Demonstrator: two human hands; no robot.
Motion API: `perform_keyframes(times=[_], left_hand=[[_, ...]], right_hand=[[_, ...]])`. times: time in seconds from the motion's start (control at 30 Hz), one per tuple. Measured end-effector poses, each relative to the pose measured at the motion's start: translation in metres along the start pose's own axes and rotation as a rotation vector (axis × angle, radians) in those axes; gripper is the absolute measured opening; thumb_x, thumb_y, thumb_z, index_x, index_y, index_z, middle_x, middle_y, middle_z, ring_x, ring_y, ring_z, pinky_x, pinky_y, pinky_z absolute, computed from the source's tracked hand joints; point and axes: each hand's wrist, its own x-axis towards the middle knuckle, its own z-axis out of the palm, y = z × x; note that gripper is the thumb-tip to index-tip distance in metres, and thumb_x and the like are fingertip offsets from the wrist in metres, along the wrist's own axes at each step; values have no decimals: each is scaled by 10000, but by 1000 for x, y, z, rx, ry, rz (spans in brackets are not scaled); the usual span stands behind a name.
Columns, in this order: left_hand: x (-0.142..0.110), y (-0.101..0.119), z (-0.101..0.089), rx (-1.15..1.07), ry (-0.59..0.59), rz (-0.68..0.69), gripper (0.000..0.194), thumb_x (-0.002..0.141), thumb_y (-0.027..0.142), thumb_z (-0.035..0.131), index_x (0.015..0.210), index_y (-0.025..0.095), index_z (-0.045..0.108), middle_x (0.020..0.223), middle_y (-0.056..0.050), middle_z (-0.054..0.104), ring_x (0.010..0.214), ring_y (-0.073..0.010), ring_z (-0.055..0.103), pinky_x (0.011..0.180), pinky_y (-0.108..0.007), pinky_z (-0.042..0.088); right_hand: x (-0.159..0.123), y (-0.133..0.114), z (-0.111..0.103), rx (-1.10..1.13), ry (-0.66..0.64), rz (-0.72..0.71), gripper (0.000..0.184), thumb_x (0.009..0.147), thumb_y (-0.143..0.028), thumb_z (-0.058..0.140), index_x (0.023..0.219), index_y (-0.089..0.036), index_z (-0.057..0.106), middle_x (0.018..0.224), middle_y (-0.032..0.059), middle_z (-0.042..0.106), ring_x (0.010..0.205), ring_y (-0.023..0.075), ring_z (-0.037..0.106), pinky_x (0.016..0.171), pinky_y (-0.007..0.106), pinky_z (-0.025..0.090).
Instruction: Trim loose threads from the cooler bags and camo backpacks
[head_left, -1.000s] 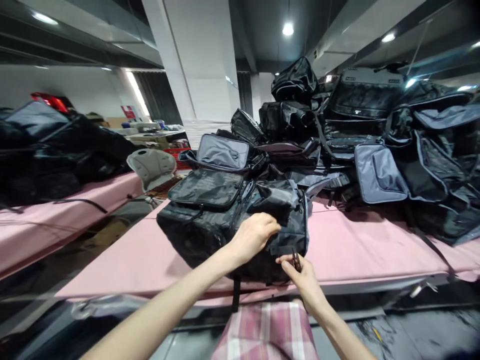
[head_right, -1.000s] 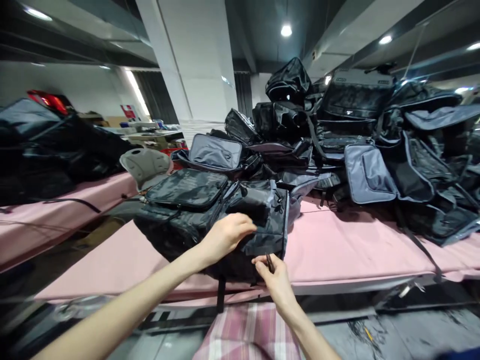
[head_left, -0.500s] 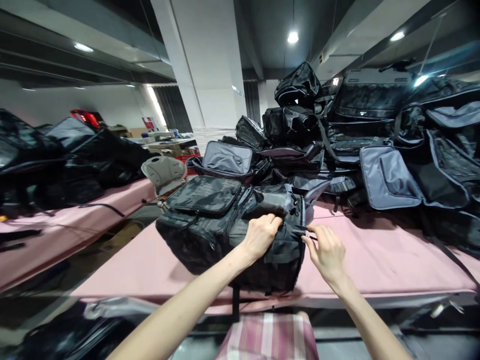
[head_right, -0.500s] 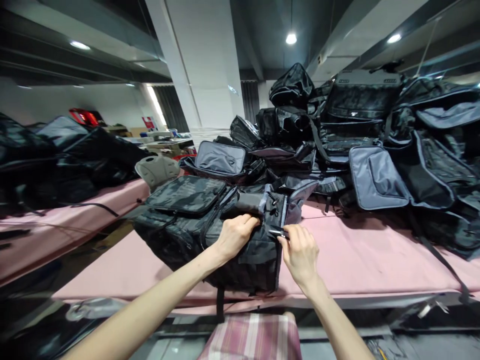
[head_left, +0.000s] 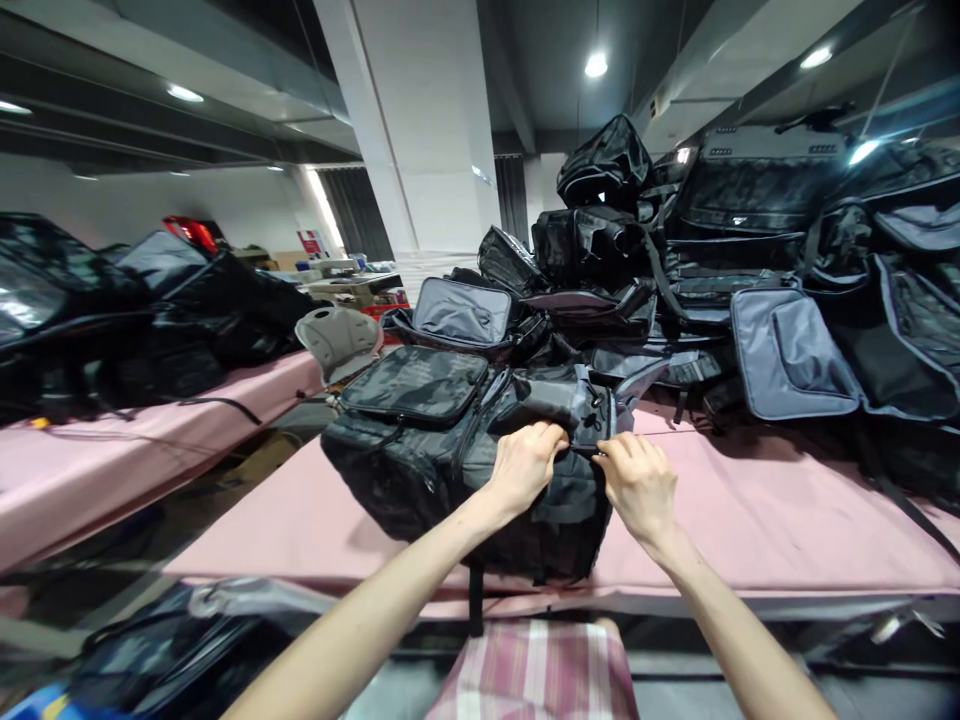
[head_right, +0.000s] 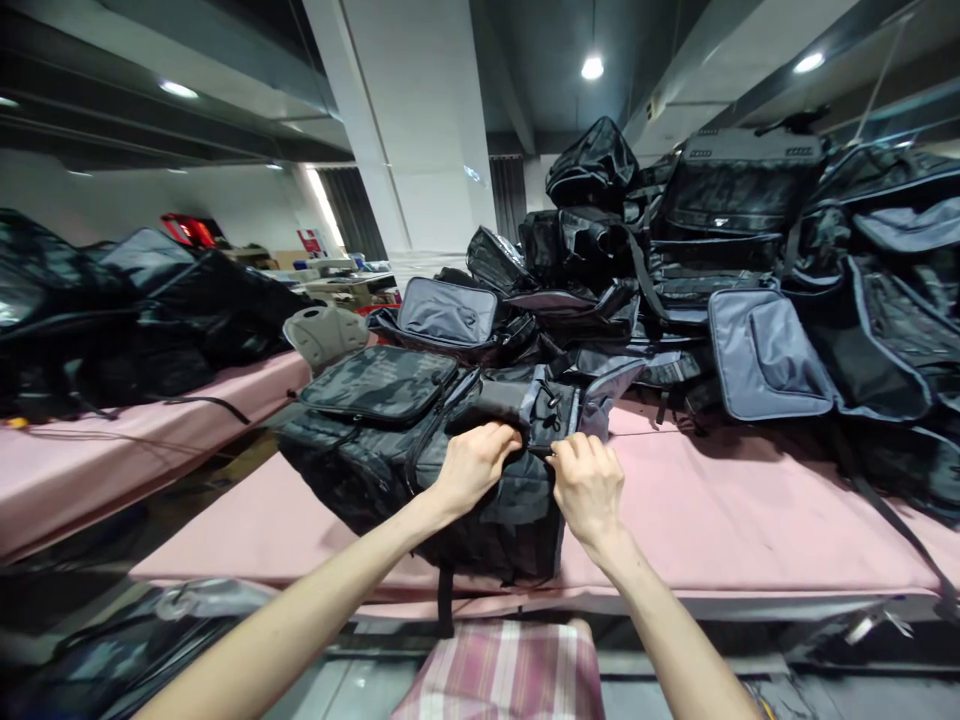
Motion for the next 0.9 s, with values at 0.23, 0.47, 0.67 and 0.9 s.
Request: perform_keyframes(times=[0.23,0.47,0.67,0.9], left_hand=[[17,24,-48,-276,-202,265,291,903,263,398,819,184,665,802,-3,670,718,-117,600,655,-201,429],[74,13,-38,477,-348,614,342,609,429,743,676,133,586,725,-113,647,888,-257,564,916,-399,340],[22,-41,-50,398,-264,640,169,721,316,648,701,172,561,677,-28,608,697,-159,559,850,-340,373],[-37,-36,-22,300,330,657,228,855,101,396,667,163,511,600,8,528,665,-118,515,877,-329,404]], right_hand=[[1,28,15,949,-65,740,345,623,-439,675,782,-150,574,688,8,571,604,134,485,552,249,363],[8,6,25,1125,-82,839,399,563,-481,676,529,-181,415,453,-78,328,432,62,268,421,212,224],[-8,-4,26,1153,-126,751,370,599,-438,680,535,-164,439,502,-56,376,496,72,314,486,219,251],[-14,-2,19,857,-170,619,324,668,-487,614,692,-172,544,624,-8,532,609,146,494,559,248,351]])
